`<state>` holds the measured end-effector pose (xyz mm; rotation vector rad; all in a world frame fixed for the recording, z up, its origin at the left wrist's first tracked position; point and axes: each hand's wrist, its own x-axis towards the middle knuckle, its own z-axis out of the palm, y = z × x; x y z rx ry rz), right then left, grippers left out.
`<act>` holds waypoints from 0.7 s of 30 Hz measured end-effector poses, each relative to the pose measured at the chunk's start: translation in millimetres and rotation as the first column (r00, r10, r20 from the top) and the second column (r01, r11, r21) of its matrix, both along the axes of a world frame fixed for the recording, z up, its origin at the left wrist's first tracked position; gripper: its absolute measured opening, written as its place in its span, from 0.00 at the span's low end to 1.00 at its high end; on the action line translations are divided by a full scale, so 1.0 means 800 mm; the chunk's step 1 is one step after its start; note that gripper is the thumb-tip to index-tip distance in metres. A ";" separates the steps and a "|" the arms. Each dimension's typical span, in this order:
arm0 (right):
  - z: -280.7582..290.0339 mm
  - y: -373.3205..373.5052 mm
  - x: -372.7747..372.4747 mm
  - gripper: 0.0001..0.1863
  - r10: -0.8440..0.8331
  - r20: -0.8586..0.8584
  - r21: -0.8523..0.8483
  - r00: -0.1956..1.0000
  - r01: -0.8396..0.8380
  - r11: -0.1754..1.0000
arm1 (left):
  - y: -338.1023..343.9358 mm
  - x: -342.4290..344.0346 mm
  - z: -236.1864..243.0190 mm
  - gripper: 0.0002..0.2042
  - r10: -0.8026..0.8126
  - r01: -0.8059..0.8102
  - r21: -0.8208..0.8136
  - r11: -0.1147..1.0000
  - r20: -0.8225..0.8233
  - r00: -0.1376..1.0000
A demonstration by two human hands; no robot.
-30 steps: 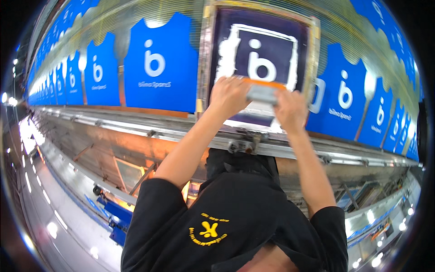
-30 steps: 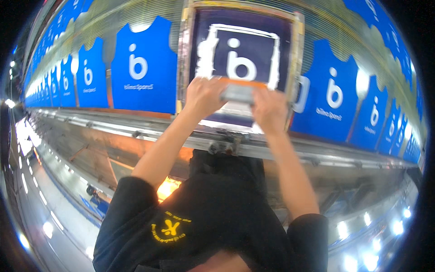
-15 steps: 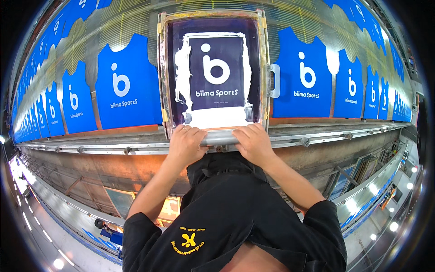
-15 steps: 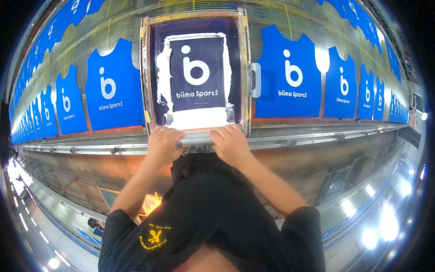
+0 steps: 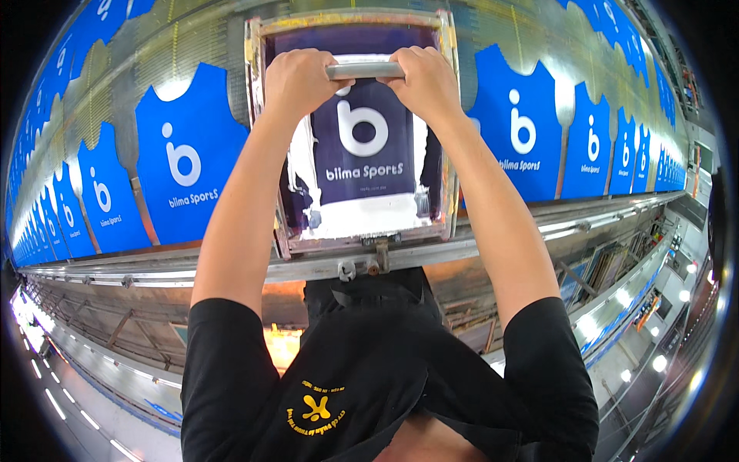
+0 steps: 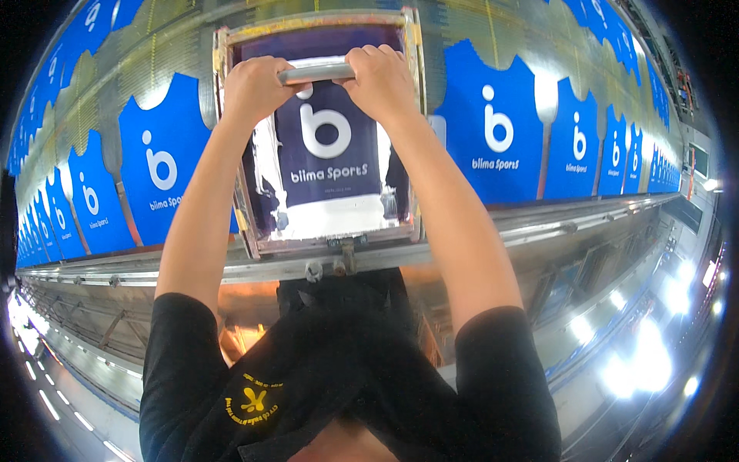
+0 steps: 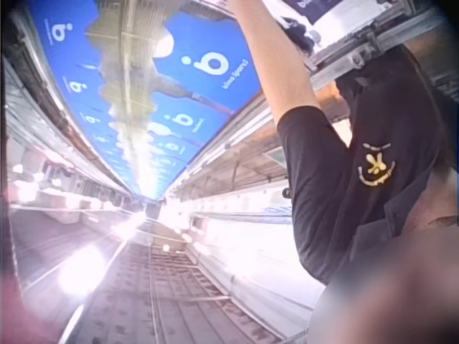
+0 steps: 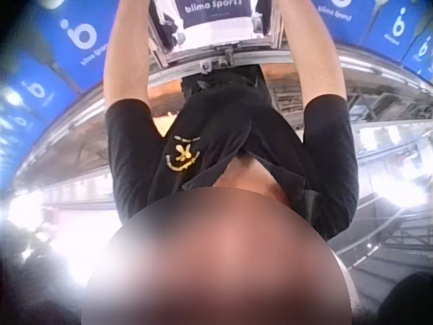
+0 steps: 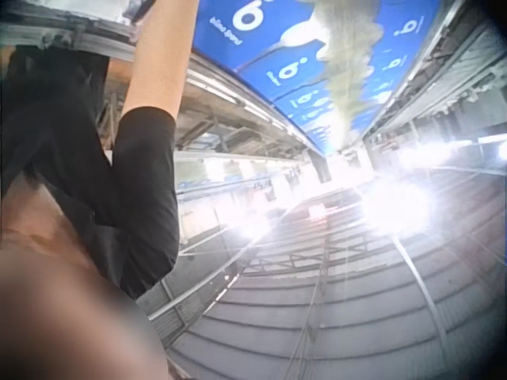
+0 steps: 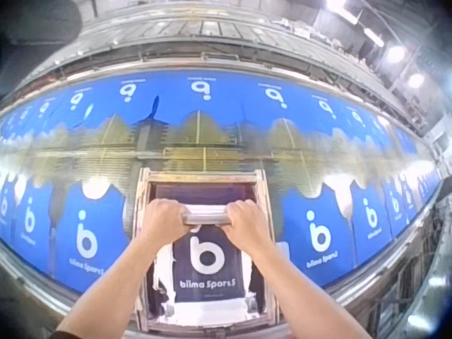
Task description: The person uses a squeegee to spread white ink across a screen printing frame placed over a blue sports jersey. The person repeatedly pulls the squeegee across the screen to apply ink, then lifts the frame to reveal the printed logo on the jersey.
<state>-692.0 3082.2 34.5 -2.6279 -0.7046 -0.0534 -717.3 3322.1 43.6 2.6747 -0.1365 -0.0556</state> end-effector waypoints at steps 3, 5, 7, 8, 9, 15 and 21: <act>-0.007 -0.024 -0.083 0.14 0.088 0.073 0.071 0.993 -0.093 0.993 | -0.012 -0.092 -0.021 0.12 -0.045 0.042 0.104 0.994 0.022 0.999; 0.000 -0.043 -0.165 0.19 0.098 0.002 0.031 0.995 -0.098 0.995 | -0.026 -0.179 -0.019 0.11 -0.094 0.090 0.076 0.993 0.059 0.994; 0.012 -0.053 -0.238 0.19 0.085 0.010 0.034 0.996 -0.086 0.996 | -0.043 -0.250 -0.010 0.16 -0.051 0.061 -0.070 0.996 0.132 0.990; 0.017 -0.056 -0.266 0.19 0.089 0.017 0.052 0.996 -0.089 0.995 | -0.047 -0.274 -0.005 0.14 -0.081 0.110 -0.112 0.988 0.235 0.969; 0.020 -0.060 -0.281 0.19 0.089 0.121 0.135 0.989 -0.105 0.985 | -0.050 -0.294 0.001 0.15 -0.098 0.116 -0.093 0.989 0.185 0.978; 0.031 -0.060 -0.197 0.18 0.142 0.022 0.129 0.990 -0.143 0.981 | -0.029 -0.209 0.022 0.13 -0.154 0.158 -0.046 0.986 0.094 0.984; 0.029 -0.008 0.015 0.14 0.104 0.085 0.052 0.991 -0.109 0.993 | 0.006 0.011 0.042 0.20 -0.055 0.073 0.139 0.988 -0.129 0.990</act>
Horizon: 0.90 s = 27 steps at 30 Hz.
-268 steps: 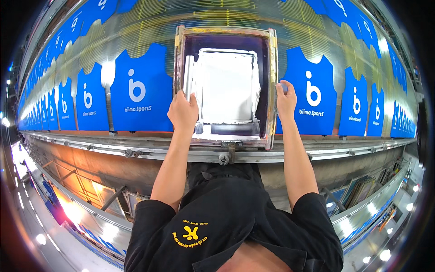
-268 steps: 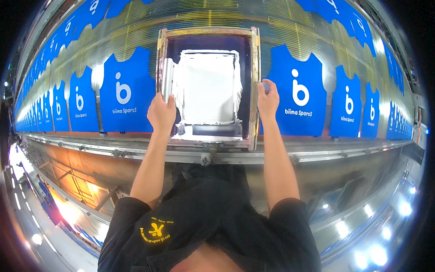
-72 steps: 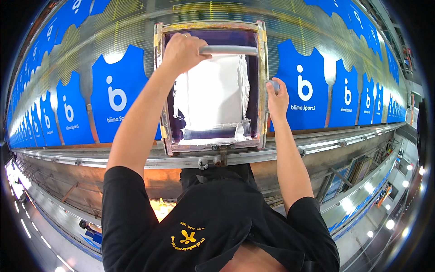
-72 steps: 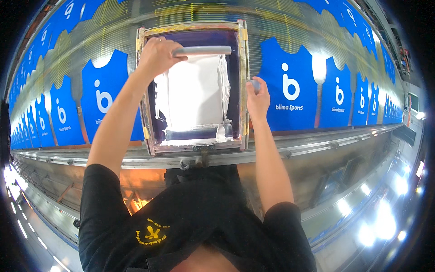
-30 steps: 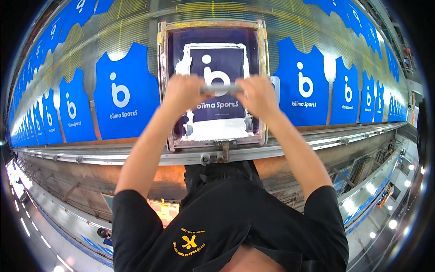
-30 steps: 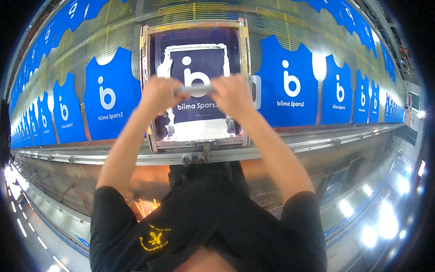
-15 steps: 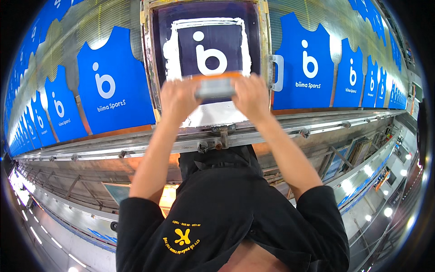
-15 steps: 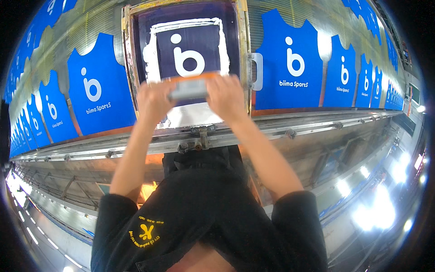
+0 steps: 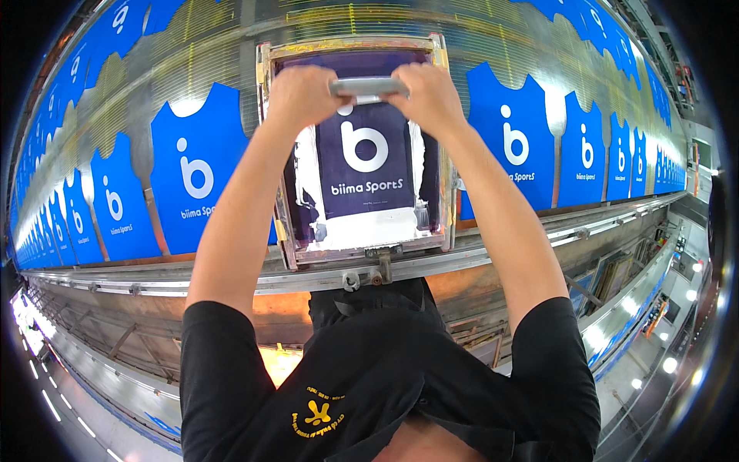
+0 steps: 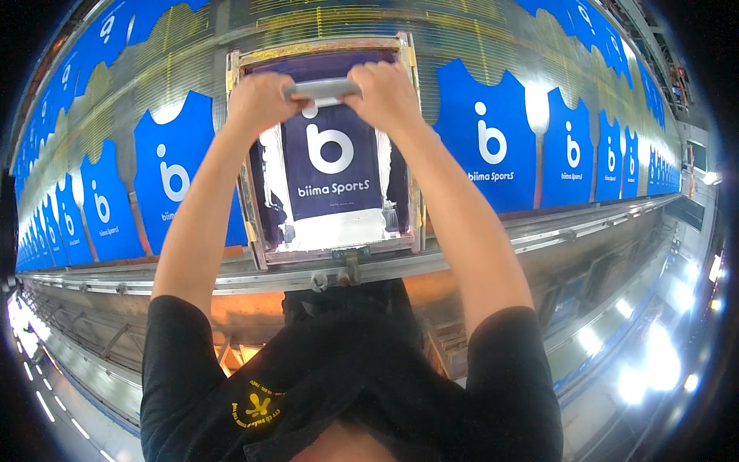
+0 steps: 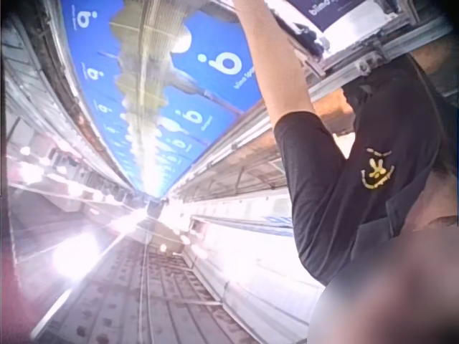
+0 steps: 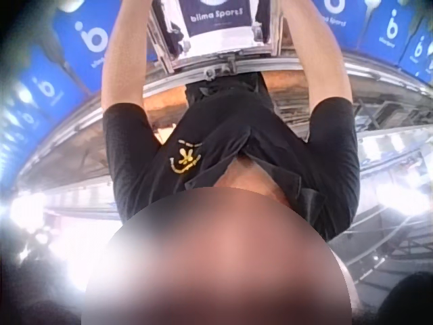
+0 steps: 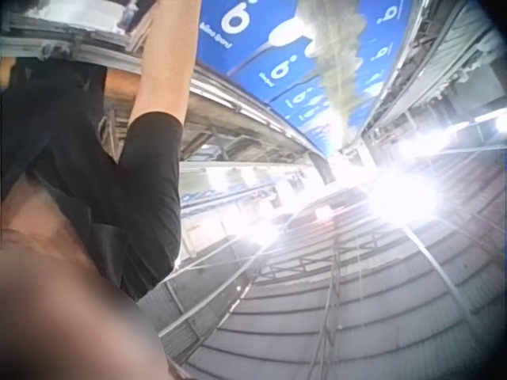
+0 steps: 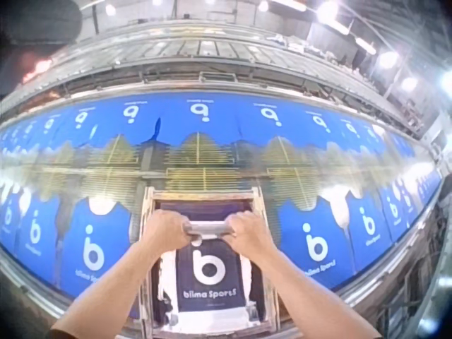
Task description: The person uses a squeegee to spread white ink across a screen printing frame placed over a blue sports jersey. The person repeatedly pulls the squeegee across the screen to apply ink, then lifts the frame to reveal the printed logo on the jersey.
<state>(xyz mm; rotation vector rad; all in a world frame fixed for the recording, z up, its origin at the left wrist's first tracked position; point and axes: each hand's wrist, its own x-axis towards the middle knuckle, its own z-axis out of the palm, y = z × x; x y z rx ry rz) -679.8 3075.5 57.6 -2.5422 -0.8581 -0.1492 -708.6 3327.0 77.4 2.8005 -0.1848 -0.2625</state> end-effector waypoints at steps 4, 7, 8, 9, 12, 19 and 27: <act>-0.029 0.016 0.008 0.15 -0.104 -0.009 0.006 0.995 0.104 0.995 | -0.001 0.006 -0.029 0.17 0.071 -0.061 -0.093 0.994 0.107 0.992; -0.044 0.000 -0.059 0.14 -0.089 -0.028 0.024 0.996 0.089 0.996 | -0.013 -0.064 -0.057 0.11 0.067 -0.051 -0.097 0.994 0.174 0.982; -0.044 -0.011 -0.091 0.15 -0.064 -0.036 0.013 0.997 0.064 0.998 | -0.018 -0.101 -0.063 0.11 0.073 -0.059 -0.101 0.993 0.143 0.987; -0.042 -0.022 -0.122 0.16 -0.024 -0.019 0.025 1.000 0.025 0.999 | -0.026 -0.139 -0.066 0.11 0.070 -0.045 -0.123 0.991 0.206 0.976; -0.024 -0.042 -0.232 0.18 -0.024 -0.074 -0.021 0.997 0.022 1.000 | -0.049 -0.253 -0.057 0.15 0.054 -0.023 -0.164 0.986 0.188 0.981; 0.001 -0.077 -0.293 0.16 0.048 -0.180 0.050 0.982 -0.039 0.998 | -0.067 -0.305 -0.024 0.15 -0.054 0.082 -0.236 0.968 0.124 0.991; -0.004 -0.076 -0.221 0.32 -0.073 -0.668 -0.230 0.741 -0.113 0.967 | -0.080 -0.229 -0.029 0.30 -0.069 0.008 -0.133 0.991 -0.463 0.884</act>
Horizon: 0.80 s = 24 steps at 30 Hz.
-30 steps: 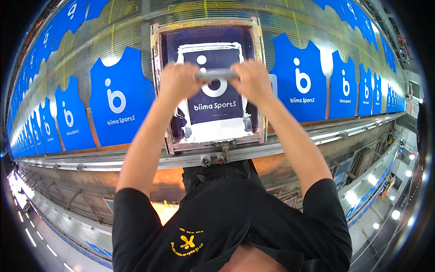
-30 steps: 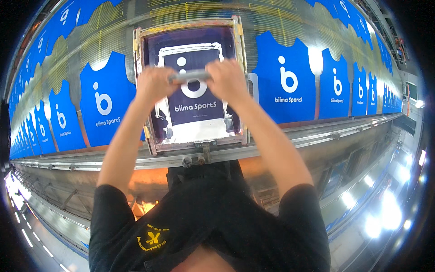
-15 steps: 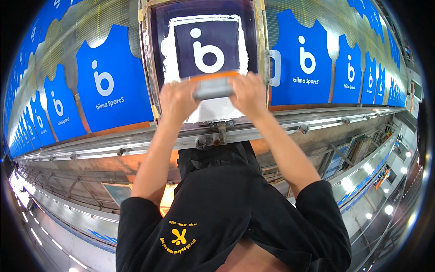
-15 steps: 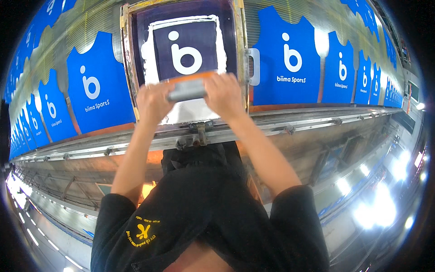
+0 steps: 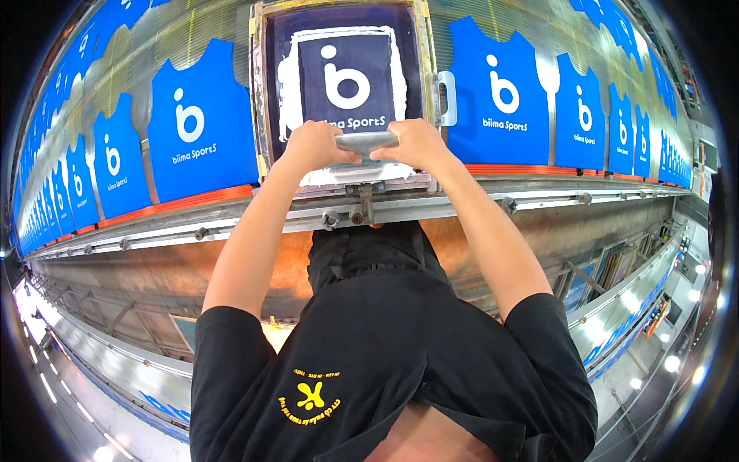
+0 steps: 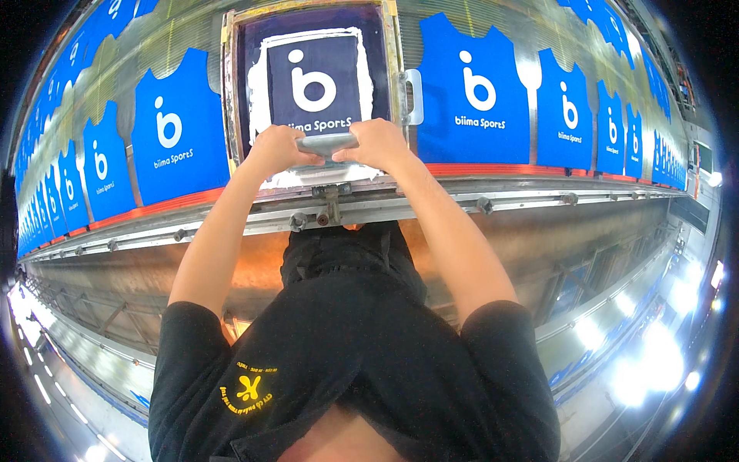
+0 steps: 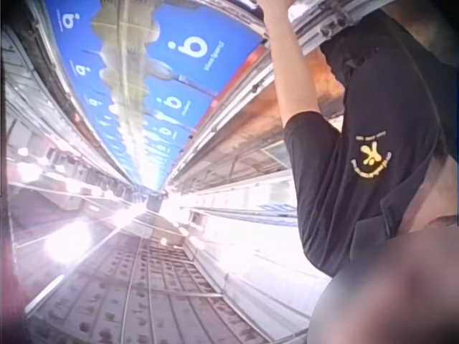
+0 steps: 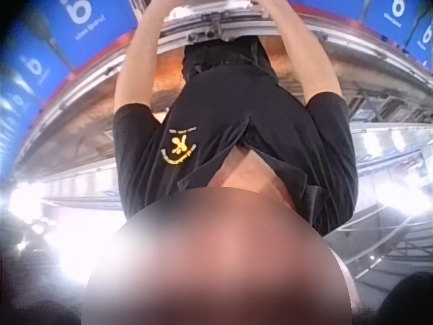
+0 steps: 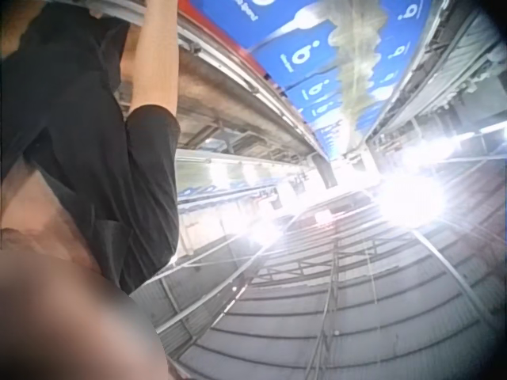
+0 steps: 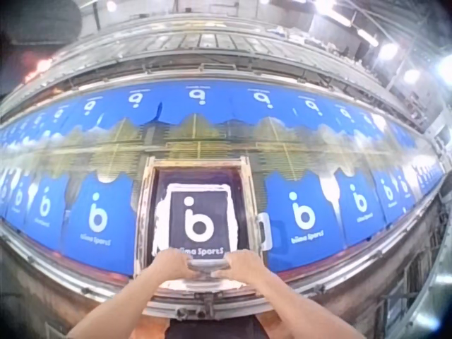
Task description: The person uses a squeegee to spread white ink across a screen printing frame placed over a blue sports jersey. The person repeatedly pulls the squeegee across the screen to apply ink, then lifts the frame to reveal the printed logo on the jersey.
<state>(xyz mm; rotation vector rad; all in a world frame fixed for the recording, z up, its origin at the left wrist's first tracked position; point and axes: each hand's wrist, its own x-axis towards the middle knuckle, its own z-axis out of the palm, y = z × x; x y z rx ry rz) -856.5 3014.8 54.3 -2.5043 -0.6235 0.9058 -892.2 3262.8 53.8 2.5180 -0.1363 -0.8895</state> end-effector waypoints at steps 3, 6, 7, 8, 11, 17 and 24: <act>0.005 0.001 0.022 0.33 0.052 -0.093 -0.014 0.994 -0.054 0.998 | 0.007 0.028 0.014 0.34 -0.025 0.019 -0.034 0.999 -0.201 0.979; 0.011 -0.028 0.044 0.30 -0.269 -0.192 0.324 0.944 0.320 0.890 | 0.031 0.062 0.035 0.35 -0.046 0.010 -0.169 0.986 -0.211 0.976; 0.011 -0.040 0.050 0.28 -0.464 -0.148 0.429 0.874 0.479 0.766 | 0.041 0.073 0.041 0.35 -0.019 -0.020 -0.232 0.972 -0.162 0.987; 0.008 -0.051 0.056 0.26 -0.631 -0.138 0.559 0.764 0.585 0.587 | 0.049 0.089 0.045 0.34 -0.009 -0.014 -0.180 0.984 -0.127 0.992; -0.016 -0.077 0.078 0.22 -0.828 0.128 0.439 0.546 0.718 0.541 | 0.070 0.145 0.049 0.33 0.006 0.021 -0.159 0.987 0.169 0.986; -0.059 -0.071 0.089 0.21 -0.890 0.009 0.375 0.456 0.824 0.426 | 0.097 0.252 0.030 0.23 -0.035 0.073 -0.073 0.995 0.433 0.901; -0.017 -0.049 0.094 0.20 -0.878 -0.321 0.286 0.355 0.920 0.268 | 0.111 0.253 0.008 0.15 0.007 0.092 -0.153 0.984 0.547 0.837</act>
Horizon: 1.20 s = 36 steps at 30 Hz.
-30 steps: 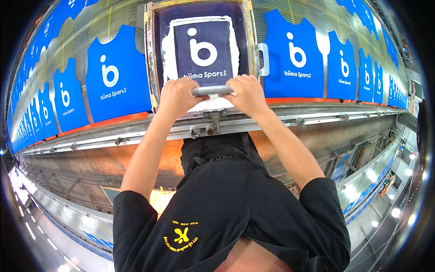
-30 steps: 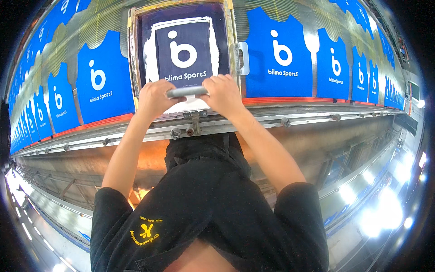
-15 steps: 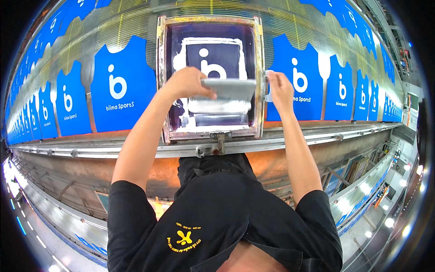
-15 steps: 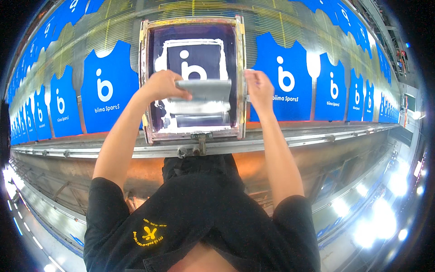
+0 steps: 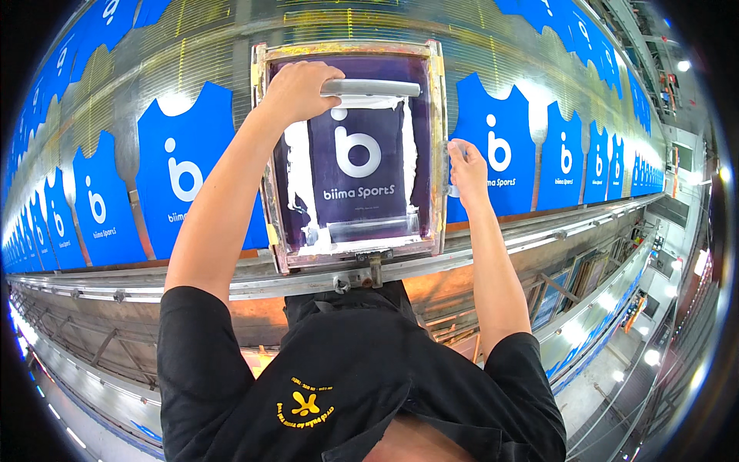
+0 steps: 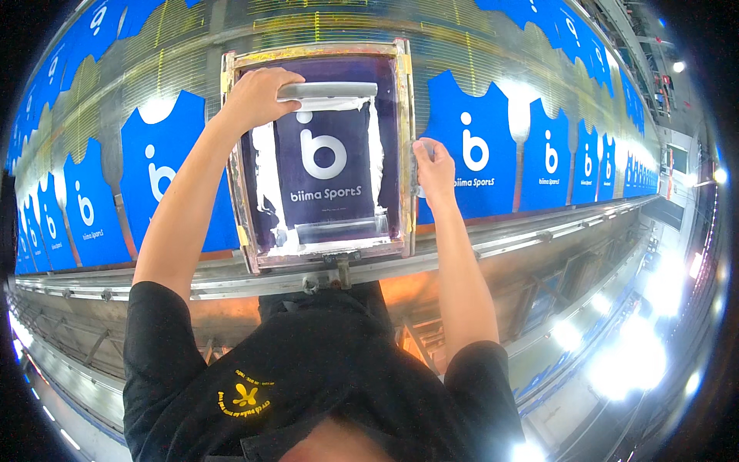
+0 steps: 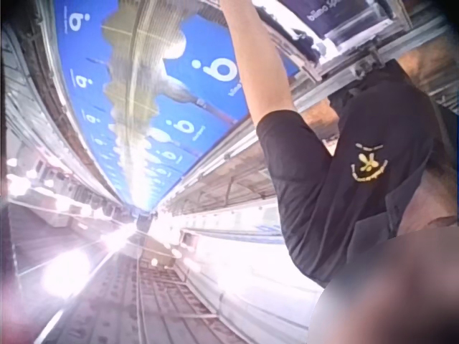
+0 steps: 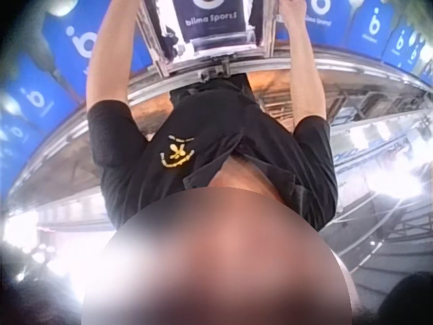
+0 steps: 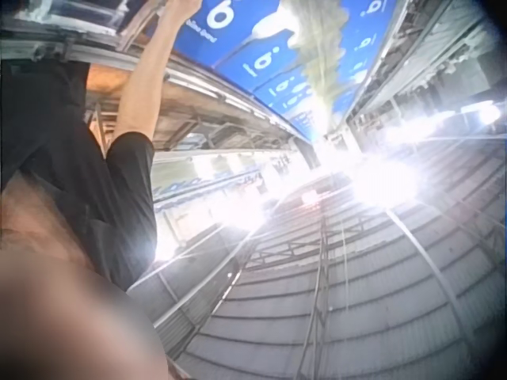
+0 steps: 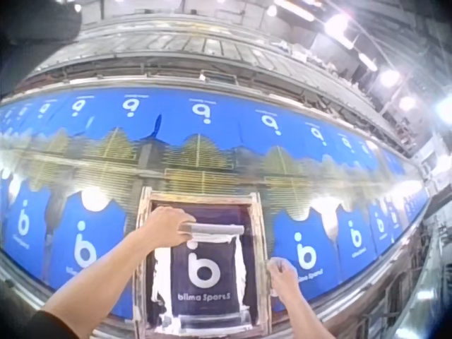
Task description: The person uses a squeegee to spread white ink across a screen printing frame placed over a blue sports jersey. The person repeatedly pulls the squeegee across the screen to apply ink, then lifts the frame to reveal the printed logo on the jersey.
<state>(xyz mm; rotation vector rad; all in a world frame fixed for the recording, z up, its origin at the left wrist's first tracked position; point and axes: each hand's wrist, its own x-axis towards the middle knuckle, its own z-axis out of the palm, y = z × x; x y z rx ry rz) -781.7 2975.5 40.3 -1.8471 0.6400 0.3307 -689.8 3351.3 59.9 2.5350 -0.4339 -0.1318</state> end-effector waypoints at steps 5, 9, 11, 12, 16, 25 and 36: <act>0.035 0.012 0.001 0.20 -0.014 0.046 -0.017 0.999 0.015 1.000 | 0.003 -0.028 -0.001 0.14 0.035 -0.036 -0.048 0.998 -0.026 0.999; 0.046 0.009 0.001 0.19 0.016 0.096 -0.009 0.995 -0.015 1.000 | -0.013 -0.116 -0.016 0.15 0.086 -0.074 -0.120 0.990 0.100 0.991; 0.043 0.005 0.001 0.19 0.029 0.154 0.038 0.988 -0.035 0.999 | -0.023 -0.195 -0.025 0.17 0.099 -0.085 -0.097 0.992 0.157 0.983; 0.039 0.005 0.002 0.20 0.016 0.184 0.066 0.983 -0.029 0.997 | -0.034 -0.244 -0.028 0.18 0.098 -0.082 -0.079 0.993 0.221 0.970; 0.032 0.003 0.004 0.20 0.020 0.218 0.015 0.976 -0.023 1.000 | -0.062 -0.395 -0.016 0.26 0.069 -0.067 -0.016 0.998 0.130 0.989; 0.047 0.137 -0.026 0.18 0.052 0.482 -0.101 0.874 -0.004 0.995 | 0.041 -0.424 0.024 0.25 0.182 -0.170 -0.100 0.980 0.135 0.974; -0.056 0.448 -0.115 0.15 -0.011 0.482 -0.128 0.876 0.083 0.988 | 0.340 -0.435 0.046 0.26 0.214 -0.202 0.076 0.976 -0.219 0.952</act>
